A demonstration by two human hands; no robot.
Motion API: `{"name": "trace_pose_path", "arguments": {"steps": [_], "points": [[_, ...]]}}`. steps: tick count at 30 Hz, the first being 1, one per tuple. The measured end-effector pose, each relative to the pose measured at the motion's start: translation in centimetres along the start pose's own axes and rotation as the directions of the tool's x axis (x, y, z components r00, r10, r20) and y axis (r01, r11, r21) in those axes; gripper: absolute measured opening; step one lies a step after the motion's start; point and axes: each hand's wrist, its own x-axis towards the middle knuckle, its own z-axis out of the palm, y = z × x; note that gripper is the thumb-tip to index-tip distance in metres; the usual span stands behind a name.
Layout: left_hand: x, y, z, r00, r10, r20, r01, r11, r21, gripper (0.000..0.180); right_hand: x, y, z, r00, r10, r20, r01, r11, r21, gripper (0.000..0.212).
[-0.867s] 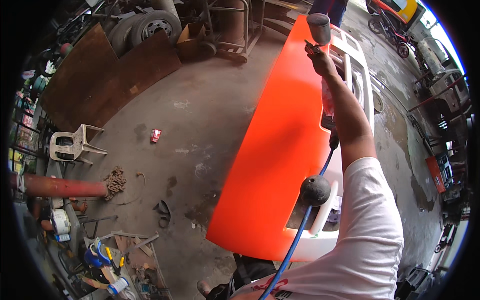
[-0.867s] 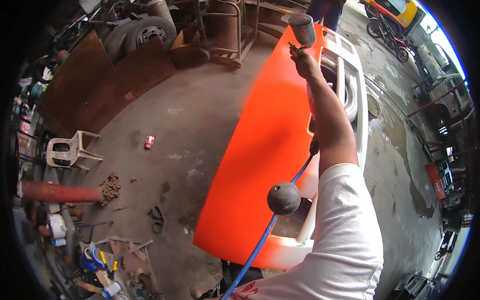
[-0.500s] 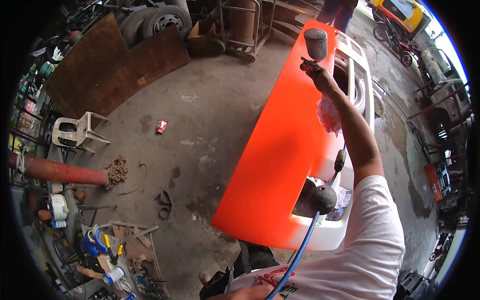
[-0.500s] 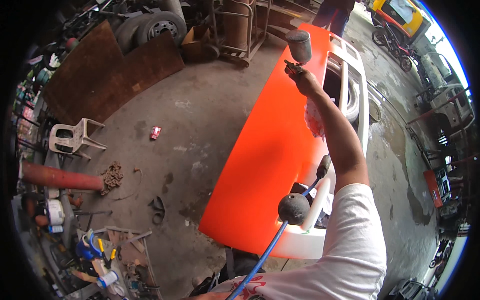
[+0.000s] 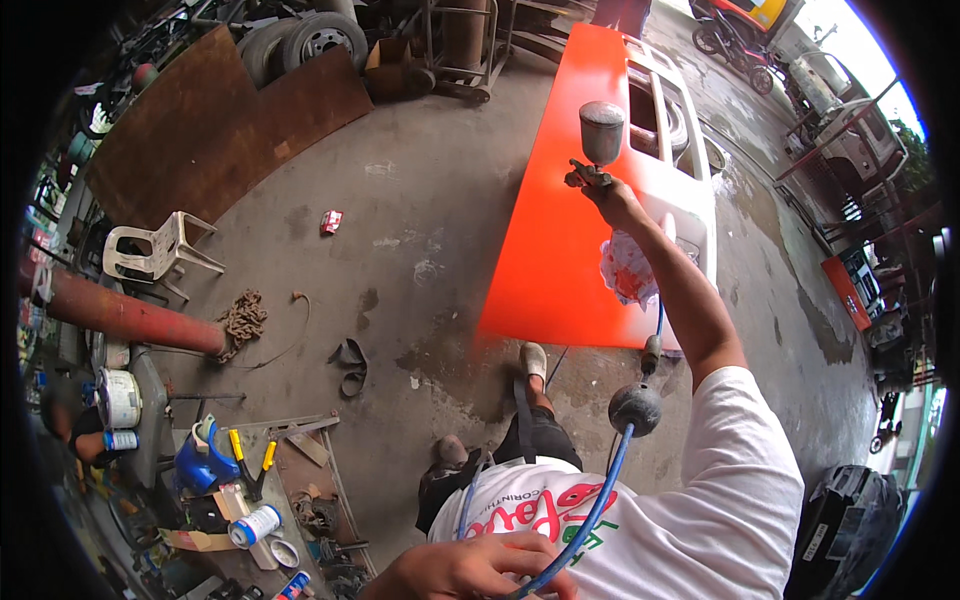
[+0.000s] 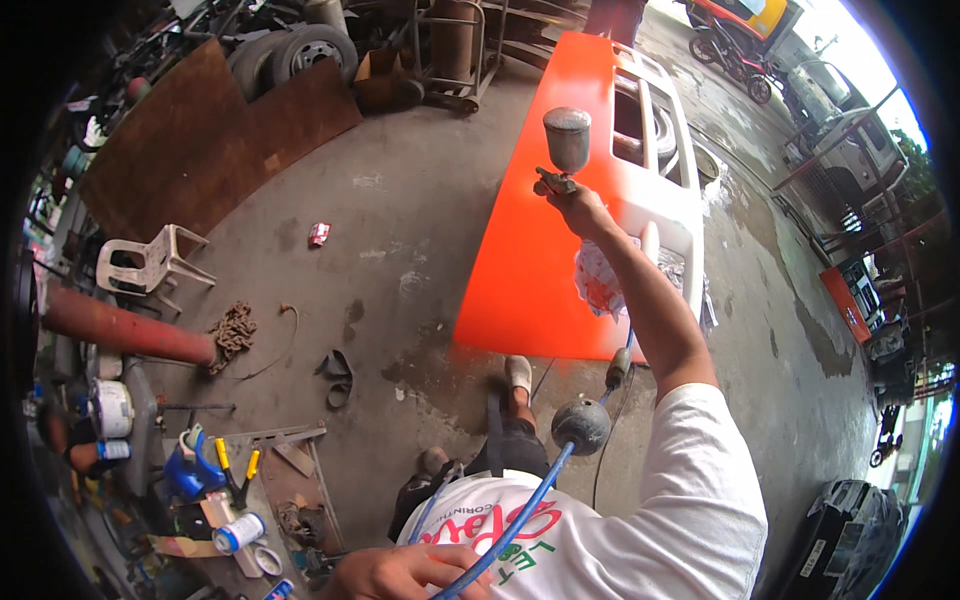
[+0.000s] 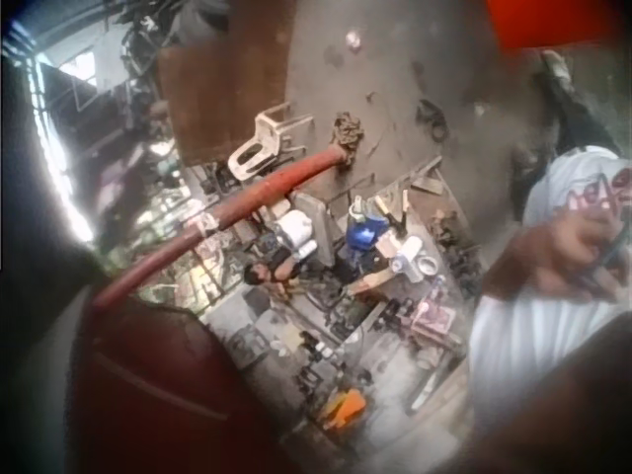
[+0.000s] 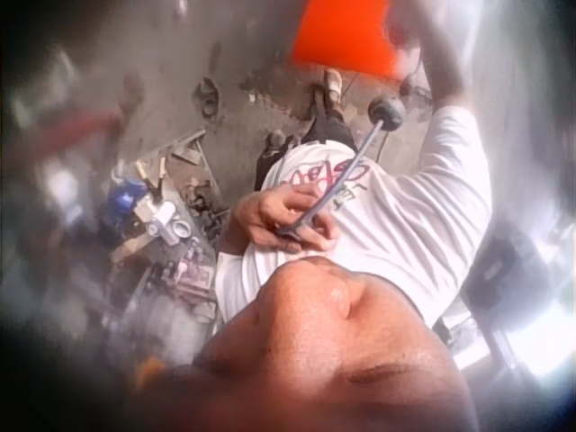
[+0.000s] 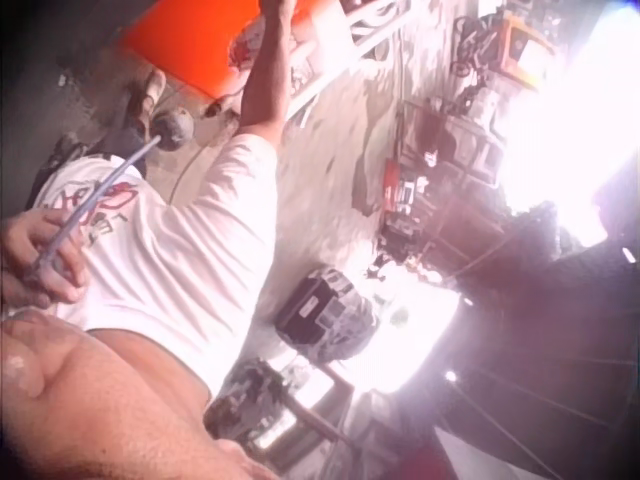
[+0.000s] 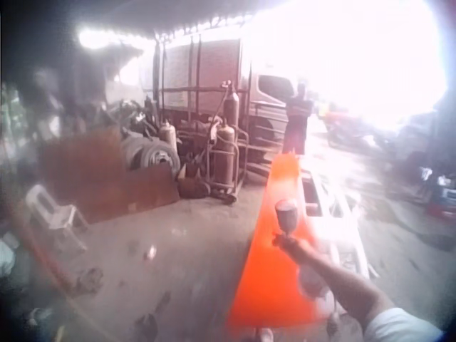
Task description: The person spray paints a car bumper orange using a spray gun, then applies masking tape to the edges of the painted area. The bumper is placed on a stand in a workshop.
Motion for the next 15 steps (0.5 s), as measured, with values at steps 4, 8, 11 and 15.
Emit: {"name": "trace_pose_path", "arguments": {"steps": [4,8,11,15], "points": [[-5.5,2.8,3.9,0.996,0.071,0.060,-0.071,0.997,-0.015,0.029,-9.6,-11.0,3.8,0.972,0.232,0.049,-0.230,0.972,-0.037,0.026],[-9.0,3.8,6.4,0.989,0.099,0.109,-0.089,0.992,-0.090,0.028,-17.5,-16.5,7.1,0.969,0.213,0.122,-0.217,0.976,0.027,0.034],[-11.3,3.5,7.7,0.986,0.121,0.114,-0.105,0.984,-0.142,0.026,-22.2,-20.3,9.7,0.955,0.237,0.177,-0.257,0.961,0.100,0.036],[-12.0,3.6,8.7,0.962,0.273,0.007,-0.272,0.959,-0.074,0.026,-26.7,-22.0,12.9,0.950,0.202,0.239,-0.228,0.970,0.086,0.035]]}}
